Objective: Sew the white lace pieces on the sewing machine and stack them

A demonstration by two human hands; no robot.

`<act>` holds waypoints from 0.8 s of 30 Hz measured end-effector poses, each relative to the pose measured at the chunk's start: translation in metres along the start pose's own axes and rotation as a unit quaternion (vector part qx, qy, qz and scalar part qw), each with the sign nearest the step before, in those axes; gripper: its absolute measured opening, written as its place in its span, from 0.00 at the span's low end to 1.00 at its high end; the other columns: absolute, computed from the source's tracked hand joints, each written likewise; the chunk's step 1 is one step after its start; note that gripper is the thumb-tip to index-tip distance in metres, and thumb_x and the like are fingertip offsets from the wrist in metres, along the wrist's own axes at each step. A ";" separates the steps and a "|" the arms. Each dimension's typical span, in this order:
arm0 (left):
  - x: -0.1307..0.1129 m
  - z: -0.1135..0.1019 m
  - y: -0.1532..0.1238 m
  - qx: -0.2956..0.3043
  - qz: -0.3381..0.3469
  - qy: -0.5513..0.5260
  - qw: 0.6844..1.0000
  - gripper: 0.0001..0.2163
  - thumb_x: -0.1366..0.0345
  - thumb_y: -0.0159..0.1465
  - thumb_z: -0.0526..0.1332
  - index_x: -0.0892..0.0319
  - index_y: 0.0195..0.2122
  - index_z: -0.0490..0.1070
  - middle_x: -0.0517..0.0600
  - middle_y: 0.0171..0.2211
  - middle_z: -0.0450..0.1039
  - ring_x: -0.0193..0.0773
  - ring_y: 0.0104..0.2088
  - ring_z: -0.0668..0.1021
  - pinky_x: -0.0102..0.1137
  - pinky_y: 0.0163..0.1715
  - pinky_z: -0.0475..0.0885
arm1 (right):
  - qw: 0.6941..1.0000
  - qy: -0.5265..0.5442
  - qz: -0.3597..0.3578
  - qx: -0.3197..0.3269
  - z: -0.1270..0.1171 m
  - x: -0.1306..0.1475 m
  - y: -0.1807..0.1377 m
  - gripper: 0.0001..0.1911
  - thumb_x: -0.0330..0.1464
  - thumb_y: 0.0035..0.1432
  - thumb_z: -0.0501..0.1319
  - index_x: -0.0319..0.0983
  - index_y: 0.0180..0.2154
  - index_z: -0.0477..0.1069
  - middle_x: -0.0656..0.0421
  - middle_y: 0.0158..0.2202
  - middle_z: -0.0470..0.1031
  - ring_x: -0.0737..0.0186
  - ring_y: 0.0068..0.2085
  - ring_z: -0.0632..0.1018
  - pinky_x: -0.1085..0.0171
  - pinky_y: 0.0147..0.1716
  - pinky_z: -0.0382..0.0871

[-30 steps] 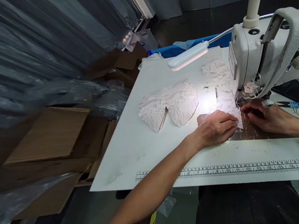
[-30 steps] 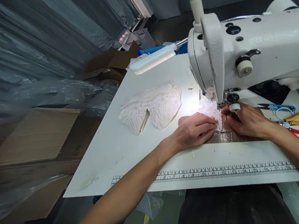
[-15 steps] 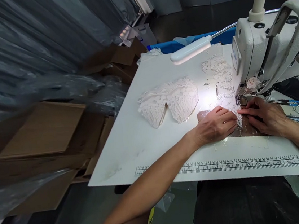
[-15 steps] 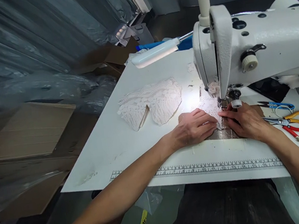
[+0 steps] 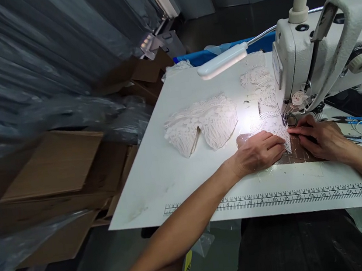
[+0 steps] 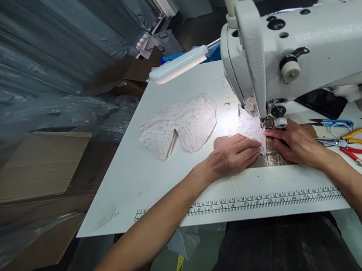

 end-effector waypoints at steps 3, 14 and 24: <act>0.002 0.001 0.001 0.017 -0.014 -0.009 1.000 0.12 0.70 0.72 0.55 0.61 0.33 0.75 0.49 0.36 0.80 0.31 0.31 0.77 0.29 0.31 0.74 | 0.998 0.014 -0.036 0.039 -0.003 0.007 0.003 0.19 0.33 0.65 0.52 0.44 0.51 0.78 0.51 0.45 0.75 0.57 0.42 0.76 0.59 0.42 0.73; 0.016 0.011 0.006 0.099 -0.018 -0.079 0.992 0.14 0.67 0.70 0.54 0.58 0.31 0.78 0.49 0.31 0.78 0.33 0.28 0.77 0.31 0.28 0.71 | 0.998 0.007 -0.062 0.020 -0.002 0.011 0.000 0.19 0.31 0.63 0.54 0.44 0.49 0.80 0.51 0.43 0.75 0.55 0.42 0.76 0.55 0.42 0.73; 0.016 0.008 0.002 0.045 -0.039 -0.035 0.998 0.14 0.68 0.71 0.53 0.59 0.32 0.76 0.48 0.32 0.78 0.32 0.26 0.76 0.31 0.26 0.70 | 0.996 -0.065 -0.039 0.049 -0.001 0.011 0.002 0.20 0.32 0.65 0.53 0.46 0.54 0.76 0.51 0.43 0.76 0.56 0.39 0.77 0.59 0.34 0.73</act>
Point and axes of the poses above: each hand's wrist, its own y-axis towards the middle knuckle, its own z-axis out of the palm, x = y × z, the point moved 6 cm from there along y, towards the middle knuckle
